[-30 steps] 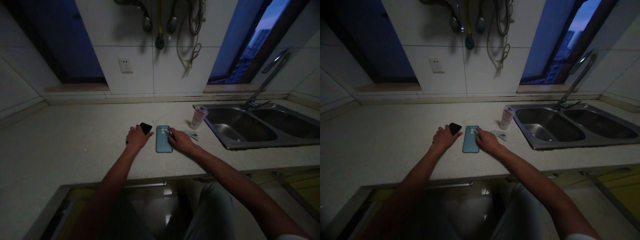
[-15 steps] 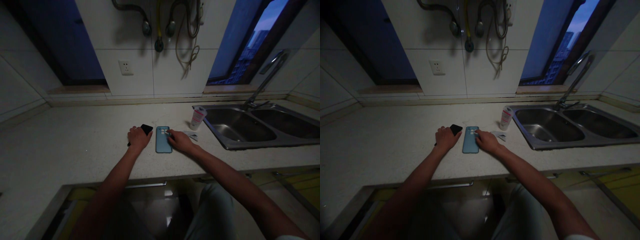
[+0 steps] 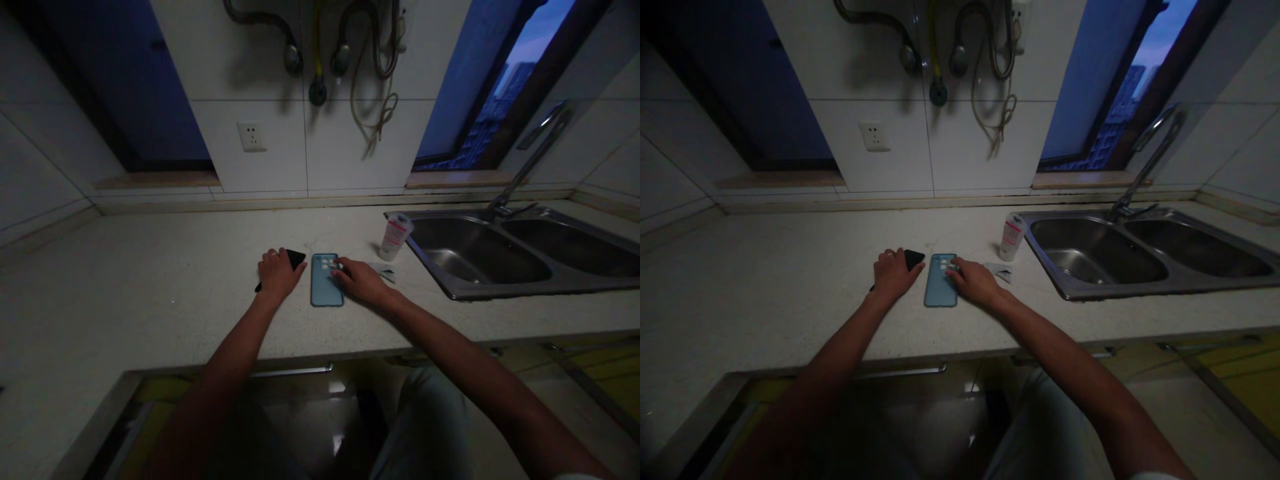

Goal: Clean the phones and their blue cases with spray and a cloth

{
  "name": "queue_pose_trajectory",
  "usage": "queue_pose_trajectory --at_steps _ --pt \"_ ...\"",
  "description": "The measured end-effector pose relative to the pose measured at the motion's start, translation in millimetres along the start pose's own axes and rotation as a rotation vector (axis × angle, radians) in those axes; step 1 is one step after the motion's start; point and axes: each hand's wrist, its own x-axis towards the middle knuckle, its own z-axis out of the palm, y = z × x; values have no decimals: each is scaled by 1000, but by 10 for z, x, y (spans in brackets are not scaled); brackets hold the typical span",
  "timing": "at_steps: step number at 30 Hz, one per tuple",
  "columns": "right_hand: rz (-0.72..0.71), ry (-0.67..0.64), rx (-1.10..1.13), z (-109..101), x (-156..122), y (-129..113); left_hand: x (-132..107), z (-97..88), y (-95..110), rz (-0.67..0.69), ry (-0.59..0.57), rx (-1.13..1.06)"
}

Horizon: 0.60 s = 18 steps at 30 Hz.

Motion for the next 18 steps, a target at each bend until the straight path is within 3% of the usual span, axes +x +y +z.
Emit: queue_pose_trajectory --at_steps 3,5,9,13,15,16,18 --pt "-56 115 93 -48 31 53 15 -38 16 85 85 -104" --pt "-89 267 126 -125 40 105 20 -50 30 175 119 -192" --pt "-43 772 83 -387 9 280 12 -40 58 384 82 -327" --pt "96 1323 99 -639 2 594 -9 -21 76 491 31 -390" --pt "139 1412 168 -686 34 774 -15 -7 82 517 34 -416" --pt "182 1380 201 -683 56 860 -16 4 84 525 42 -426" --pt "280 1177 301 -628 105 1013 -13 35 86 544 66 -441"
